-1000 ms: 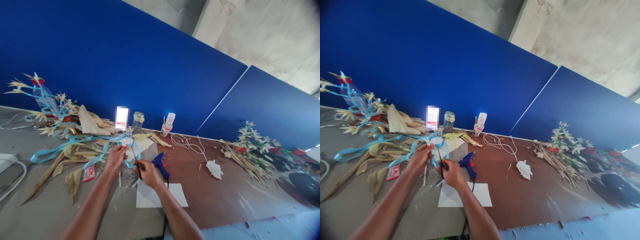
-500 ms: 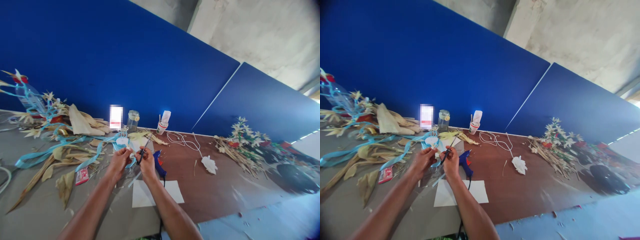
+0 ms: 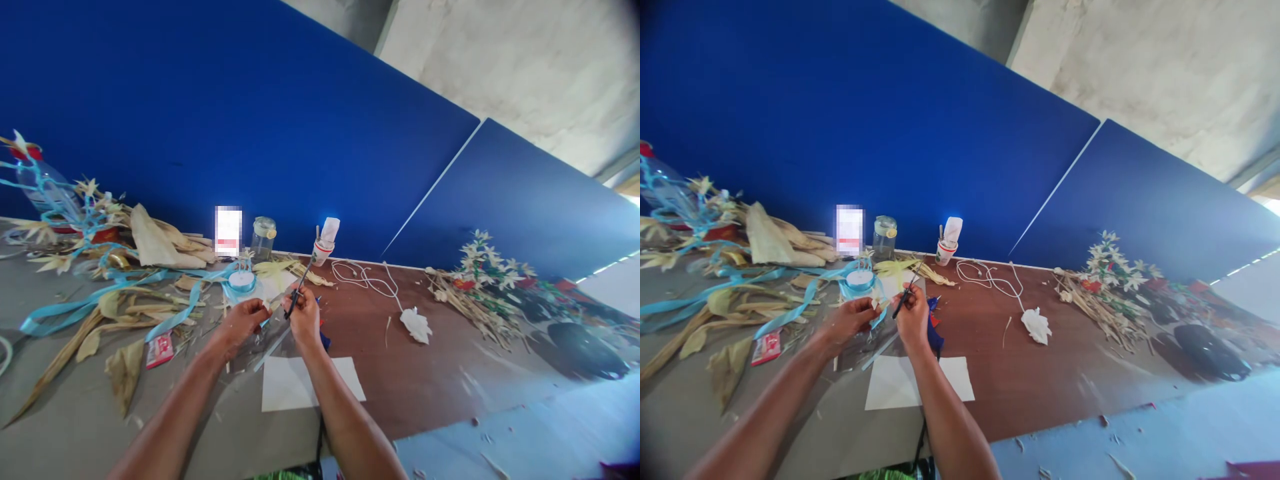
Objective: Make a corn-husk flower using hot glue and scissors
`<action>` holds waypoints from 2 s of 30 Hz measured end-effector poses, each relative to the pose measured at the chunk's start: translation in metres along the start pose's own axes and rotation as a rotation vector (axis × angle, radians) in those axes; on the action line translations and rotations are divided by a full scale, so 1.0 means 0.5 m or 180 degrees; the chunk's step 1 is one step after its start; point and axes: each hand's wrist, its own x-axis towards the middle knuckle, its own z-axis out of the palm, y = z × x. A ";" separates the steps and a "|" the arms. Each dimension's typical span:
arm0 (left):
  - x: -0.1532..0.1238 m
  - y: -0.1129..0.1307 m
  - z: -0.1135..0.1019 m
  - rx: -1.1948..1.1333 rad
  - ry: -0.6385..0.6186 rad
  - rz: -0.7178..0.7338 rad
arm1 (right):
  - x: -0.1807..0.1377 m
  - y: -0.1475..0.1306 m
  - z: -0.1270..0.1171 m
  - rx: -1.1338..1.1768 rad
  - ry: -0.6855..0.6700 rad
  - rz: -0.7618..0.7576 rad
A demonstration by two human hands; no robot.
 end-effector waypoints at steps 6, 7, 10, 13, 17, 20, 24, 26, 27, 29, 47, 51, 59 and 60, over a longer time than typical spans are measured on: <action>0.006 0.001 -0.002 -0.0690 0.0550 0.0133 | -0.034 -0.001 0.015 -0.0017 -0.0379 0.0038; 0.006 0.001 -0.003 -0.0812 0.0617 0.0150 | -0.041 0.001 0.020 -0.0089 -0.0456 0.0093; 0.006 0.002 -0.004 -0.0975 0.0692 0.0186 | -0.051 0.006 0.035 -0.0165 -0.0437 0.0146; 0.005 -0.003 0.000 -0.0928 0.0618 0.0112 | -0.044 0.006 0.042 -0.0070 -0.0213 -0.0001; 0.007 -0.015 0.008 -0.0718 0.0417 0.0122 | -0.030 0.004 0.041 -0.0016 0.0007 -0.0151; 0.009 -0.021 0.009 -0.0668 0.0229 0.0158 | -0.026 0.001 0.036 -0.0048 0.0084 -0.0088; 0.011 -0.023 0.003 -0.0623 0.0086 0.0081 | -0.025 -0.004 0.030 -0.0048 0.0110 -0.0051; 0.011 -0.022 0.002 -0.0596 0.0087 0.0067 | -0.023 -0.006 0.028 -0.0030 0.0047 -0.0040; 0.011 -0.021 0.003 -0.0580 0.0104 0.0079 | -0.022 -0.007 0.027 -0.0037 0.0016 -0.0034; 0.009 -0.017 0.005 -0.0547 0.0165 0.0118 | -0.020 -0.006 0.025 -0.0097 -0.0017 -0.0039; -0.003 0.002 -0.002 -0.0783 -0.0014 -0.0297 | -0.014 -0.015 0.010 -0.0168 -0.0536 0.0273; 0.002 0.002 -0.003 -0.0786 0.0282 -0.0009 | -0.021 -0.021 0.007 -0.0136 -0.0574 0.0302; 0.014 0.008 -0.024 -0.0935 0.1032 0.0201 | -0.069 -0.020 0.010 -0.0569 -0.1208 0.0607; 0.013 0.011 -0.027 -0.0960 0.1089 0.0199 | -0.074 -0.020 0.011 -0.0687 -0.1295 0.0600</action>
